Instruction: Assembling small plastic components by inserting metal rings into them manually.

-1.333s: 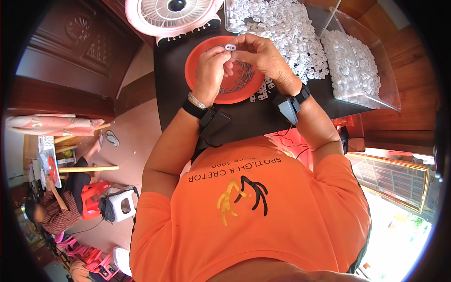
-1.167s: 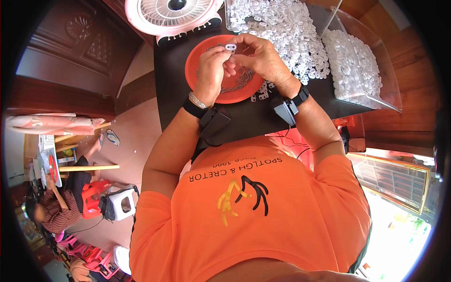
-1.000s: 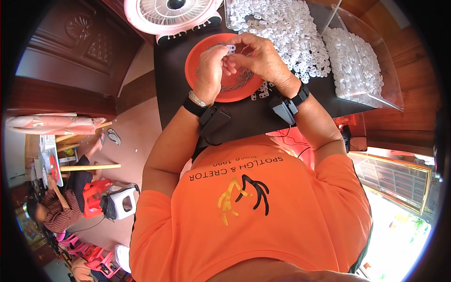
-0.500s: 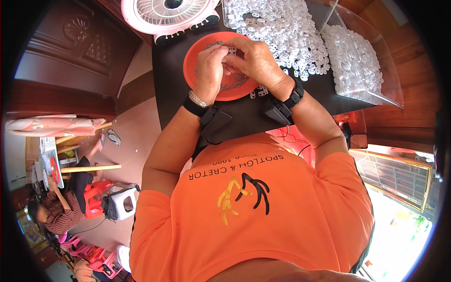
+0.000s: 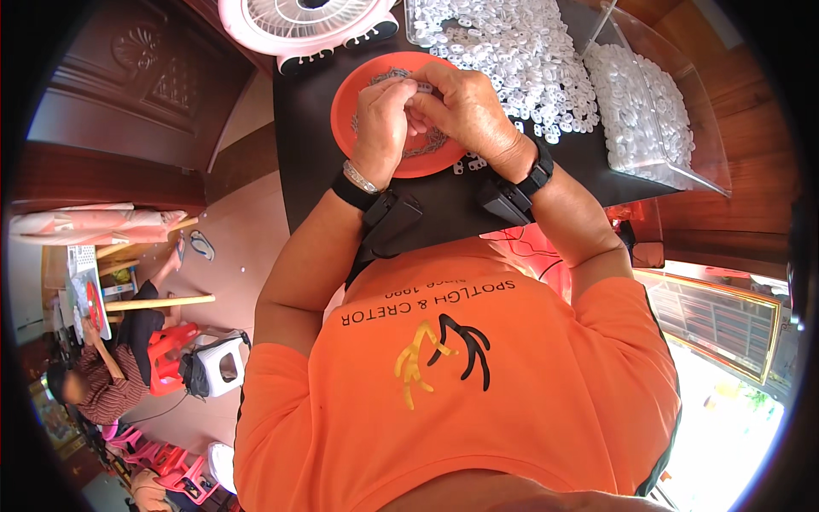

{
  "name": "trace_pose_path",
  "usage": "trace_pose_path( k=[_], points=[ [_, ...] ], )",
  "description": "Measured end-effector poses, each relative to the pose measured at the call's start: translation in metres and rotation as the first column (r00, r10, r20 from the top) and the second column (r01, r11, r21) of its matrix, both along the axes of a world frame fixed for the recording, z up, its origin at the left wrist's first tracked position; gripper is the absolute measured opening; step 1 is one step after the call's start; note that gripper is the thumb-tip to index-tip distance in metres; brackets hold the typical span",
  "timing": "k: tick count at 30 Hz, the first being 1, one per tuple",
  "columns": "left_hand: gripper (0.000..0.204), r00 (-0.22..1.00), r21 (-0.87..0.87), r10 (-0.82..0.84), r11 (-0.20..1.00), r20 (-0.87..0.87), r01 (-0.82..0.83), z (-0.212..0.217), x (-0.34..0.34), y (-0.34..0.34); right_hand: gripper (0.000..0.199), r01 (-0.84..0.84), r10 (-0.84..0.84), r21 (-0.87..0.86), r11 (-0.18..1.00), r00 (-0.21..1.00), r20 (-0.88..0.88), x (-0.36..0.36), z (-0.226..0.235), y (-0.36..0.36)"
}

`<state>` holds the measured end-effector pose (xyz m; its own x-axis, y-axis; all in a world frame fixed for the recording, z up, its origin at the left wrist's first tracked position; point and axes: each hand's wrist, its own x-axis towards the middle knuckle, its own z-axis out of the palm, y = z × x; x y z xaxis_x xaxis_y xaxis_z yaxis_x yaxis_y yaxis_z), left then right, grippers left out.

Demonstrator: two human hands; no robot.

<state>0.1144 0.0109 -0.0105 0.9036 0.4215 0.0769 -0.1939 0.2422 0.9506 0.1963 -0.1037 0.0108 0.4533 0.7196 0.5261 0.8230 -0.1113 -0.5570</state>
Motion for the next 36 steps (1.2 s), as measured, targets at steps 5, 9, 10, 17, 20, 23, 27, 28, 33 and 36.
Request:
trace_pose_path(
  k=[5,9,10,17,20,23,27,28,33,36],
  points=[
    [0.028,1.0,0.002,-0.029,1.0,0.006,0.029,-0.001,0.0,0.002,0.014,-0.005,0.005,-0.022,1.0,1.0,0.007,0.001,0.001,-0.001],
    [0.027,1.0,0.01,-0.02,1.0,-0.01,0.02,-0.002,0.003,0.003,0.023,-0.036,0.043,0.049,0.998,0.988,-0.151,0.005,-0.006,0.002],
    [0.027,1.0,0.011,-0.021,1.0,-0.008,0.021,-0.001,0.004,0.003,0.026,-0.042,0.058,0.071,0.997,0.968,-0.246,0.006,-0.007,0.002],
    [0.02,0.999,-0.024,0.036,0.999,0.031,-0.035,-0.001,0.006,0.006,0.026,-0.03,0.039,0.063,0.998,0.988,-0.15,0.006,0.006,-0.002],
    [0.02,0.999,-0.002,0.05,0.999,0.022,-0.05,0.004,0.004,0.006,0.025,-0.024,0.027,0.097,0.995,0.999,-0.026,0.005,0.009,-0.003],
    [0.02,0.996,0.007,0.087,0.996,0.003,-0.087,0.003,0.007,0.006,0.026,0.048,-0.061,0.152,0.987,0.994,0.085,0.01,0.02,-0.011],
    [0.021,0.995,0.061,0.086,0.995,-0.047,-0.083,0.005,-0.001,0.007,0.03,0.172,-0.217,0.331,0.928,0.97,0.105,0.011,0.071,-0.038],
    [0.022,0.995,0.071,0.073,0.995,-0.062,-0.068,0.004,-0.003,0.007,0.031,0.191,-0.261,0.431,0.882,0.959,0.109,0.014,0.082,-0.049],
    [0.025,1.0,0.136,0.02,0.991,-0.024,-0.016,0.002,0.005,0.007,0.024,0.566,-0.699,0.493,0.661,0.702,0.132,0.057,0.131,-0.134],
    [0.026,0.999,0.139,0.032,0.99,-0.043,-0.026,0.003,0.007,0.007,0.027,0.736,-0.852,0.452,0.504,0.337,0.401,0.07,0.133,-0.153]
  ],
)
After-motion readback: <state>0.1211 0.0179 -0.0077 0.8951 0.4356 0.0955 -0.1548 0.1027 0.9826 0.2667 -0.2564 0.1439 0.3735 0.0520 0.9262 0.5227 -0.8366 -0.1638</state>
